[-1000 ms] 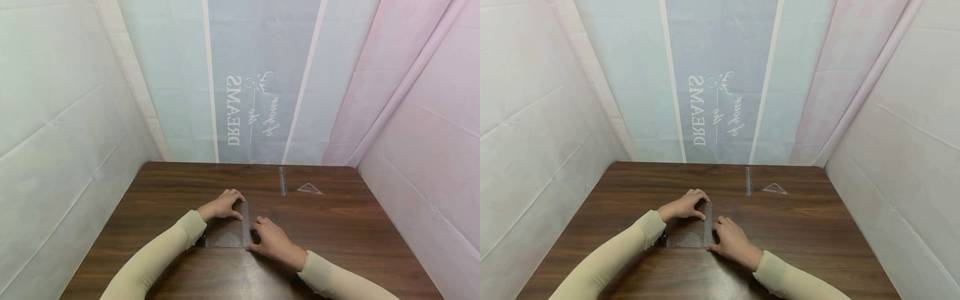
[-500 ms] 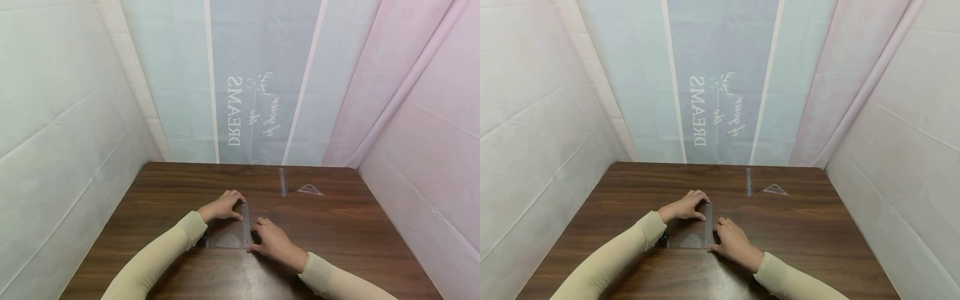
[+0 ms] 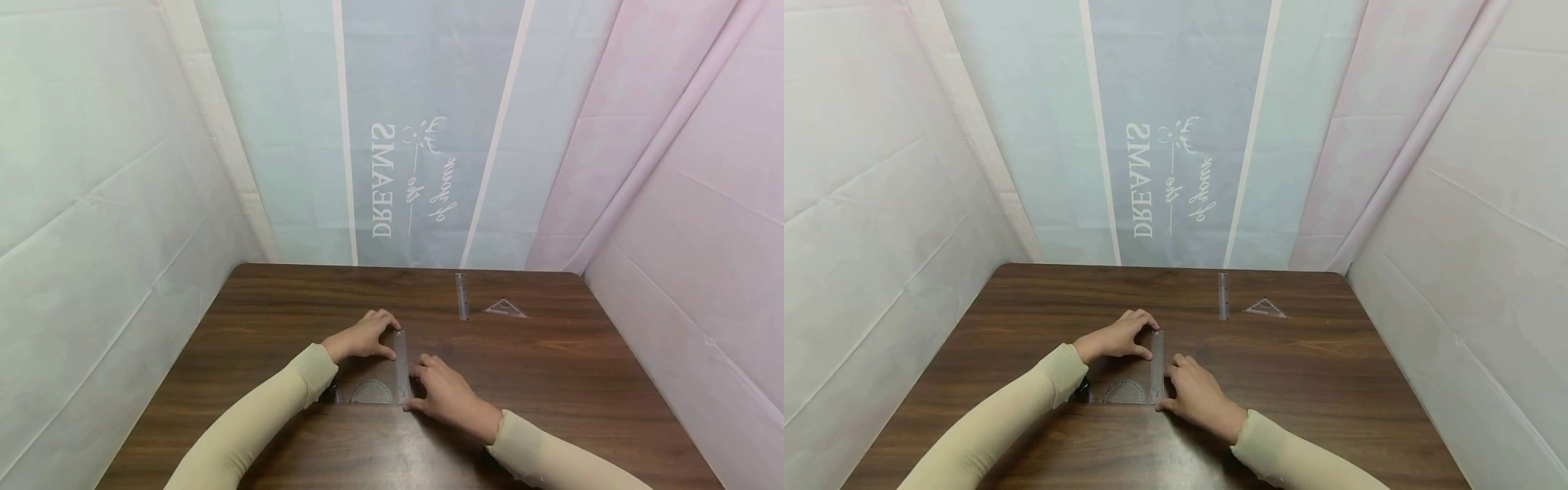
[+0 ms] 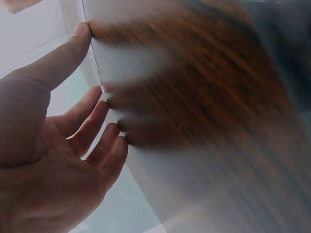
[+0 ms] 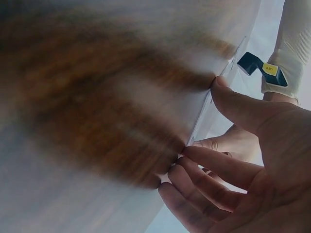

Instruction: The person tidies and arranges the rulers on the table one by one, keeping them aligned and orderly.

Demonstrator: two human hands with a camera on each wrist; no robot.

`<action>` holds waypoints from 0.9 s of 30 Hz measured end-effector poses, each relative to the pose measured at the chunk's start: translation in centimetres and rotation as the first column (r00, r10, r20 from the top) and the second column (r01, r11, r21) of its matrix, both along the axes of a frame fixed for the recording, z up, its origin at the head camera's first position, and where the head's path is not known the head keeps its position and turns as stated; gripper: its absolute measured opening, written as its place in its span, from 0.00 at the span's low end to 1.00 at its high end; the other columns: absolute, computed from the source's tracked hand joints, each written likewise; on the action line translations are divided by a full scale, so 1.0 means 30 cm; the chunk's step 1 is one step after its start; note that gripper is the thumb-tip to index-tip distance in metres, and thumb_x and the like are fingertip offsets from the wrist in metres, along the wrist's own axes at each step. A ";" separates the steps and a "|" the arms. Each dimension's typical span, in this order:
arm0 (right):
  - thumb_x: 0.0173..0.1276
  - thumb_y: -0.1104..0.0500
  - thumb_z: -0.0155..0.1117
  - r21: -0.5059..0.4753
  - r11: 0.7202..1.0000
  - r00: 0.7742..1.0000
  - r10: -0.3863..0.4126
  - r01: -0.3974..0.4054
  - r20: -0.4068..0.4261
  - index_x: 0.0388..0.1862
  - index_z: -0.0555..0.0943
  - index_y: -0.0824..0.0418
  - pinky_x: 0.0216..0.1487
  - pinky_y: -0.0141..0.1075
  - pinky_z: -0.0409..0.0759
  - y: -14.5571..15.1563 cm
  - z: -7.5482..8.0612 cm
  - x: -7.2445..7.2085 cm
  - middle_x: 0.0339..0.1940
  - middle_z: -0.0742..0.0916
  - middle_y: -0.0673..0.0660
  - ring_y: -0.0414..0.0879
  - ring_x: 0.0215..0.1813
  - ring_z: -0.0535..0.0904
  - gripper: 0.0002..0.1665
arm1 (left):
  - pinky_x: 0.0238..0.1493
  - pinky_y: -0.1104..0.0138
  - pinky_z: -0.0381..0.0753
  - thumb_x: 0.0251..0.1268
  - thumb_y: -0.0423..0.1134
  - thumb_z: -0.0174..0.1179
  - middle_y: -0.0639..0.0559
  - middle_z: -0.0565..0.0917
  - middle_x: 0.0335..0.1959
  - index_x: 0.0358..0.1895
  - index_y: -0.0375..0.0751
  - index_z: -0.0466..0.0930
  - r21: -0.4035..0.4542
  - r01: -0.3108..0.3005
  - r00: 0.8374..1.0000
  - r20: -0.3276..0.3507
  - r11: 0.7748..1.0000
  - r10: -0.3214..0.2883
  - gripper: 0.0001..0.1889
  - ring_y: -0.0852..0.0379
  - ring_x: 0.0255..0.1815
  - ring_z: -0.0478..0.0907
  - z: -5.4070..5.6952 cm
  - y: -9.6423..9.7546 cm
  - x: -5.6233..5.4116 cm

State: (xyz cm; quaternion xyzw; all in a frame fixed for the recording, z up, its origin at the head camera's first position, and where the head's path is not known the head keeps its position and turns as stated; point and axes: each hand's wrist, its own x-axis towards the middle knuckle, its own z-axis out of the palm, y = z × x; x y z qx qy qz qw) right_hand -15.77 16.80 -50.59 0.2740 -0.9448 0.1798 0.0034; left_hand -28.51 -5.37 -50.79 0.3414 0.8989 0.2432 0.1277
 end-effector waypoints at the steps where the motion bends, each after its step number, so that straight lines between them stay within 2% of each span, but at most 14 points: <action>1: 0.58 0.42 0.87 0.003 1.000 1.000 0.001 -0.001 0.004 0.55 0.88 0.64 0.38 0.37 0.78 0.001 0.000 -0.001 0.44 0.81 0.50 0.42 0.44 0.73 0.35 | 0.77 0.48 0.69 0.65 0.47 0.79 0.42 0.74 0.70 0.67 0.38 0.77 -0.001 0.000 1.000 0.001 1.000 0.000 0.32 0.40 0.73 0.67 0.000 0.001 0.000; 9: 0.59 0.43 0.87 0.022 1.000 0.998 0.016 -0.017 0.055 0.59 0.87 0.66 0.43 0.41 0.81 0.016 0.011 -0.002 0.48 0.81 0.51 0.46 0.49 0.77 0.38 | 0.77 0.48 0.68 0.65 0.47 0.79 0.42 0.74 0.71 0.68 0.36 0.77 0.002 0.004 1.000 0.018 1.000 -0.004 0.33 0.40 0.74 0.67 -0.005 0.004 0.002; 14: 0.59 0.44 0.87 0.033 0.999 0.999 0.032 -0.033 0.041 0.59 0.87 0.67 0.45 0.43 0.83 0.022 0.010 0.003 0.49 0.81 0.52 0.49 0.51 0.79 0.38 | 0.77 0.48 0.68 0.65 0.47 0.79 0.42 0.74 0.71 0.68 0.36 0.77 0.004 0.004 1.000 0.014 1.000 -0.004 0.33 0.40 0.74 0.67 -0.007 0.004 -0.001; 20: 0.60 0.43 0.87 0.036 0.999 0.999 0.039 -0.041 0.035 0.58 0.87 0.67 0.47 0.43 0.84 0.025 0.007 0.002 0.50 0.82 0.52 0.49 0.52 0.79 0.37 | 0.77 0.48 0.68 0.65 0.47 0.79 0.42 0.73 0.72 0.68 0.37 0.76 0.003 0.004 1.000 0.021 1.000 -0.004 0.33 0.40 0.74 0.66 -0.007 0.005 -0.002; 27: 0.64 0.43 0.84 0.063 0.996 0.995 0.060 -0.065 0.082 0.61 0.86 0.65 0.49 0.42 0.83 0.031 0.016 -0.005 0.51 0.80 0.51 0.46 0.54 0.77 0.36 | 0.76 0.48 0.69 0.65 0.46 0.79 0.41 0.74 0.71 0.67 0.36 0.77 0.009 0.002 1.000 0.015 1.000 -0.002 0.33 0.39 0.74 0.67 0.001 -0.001 -0.002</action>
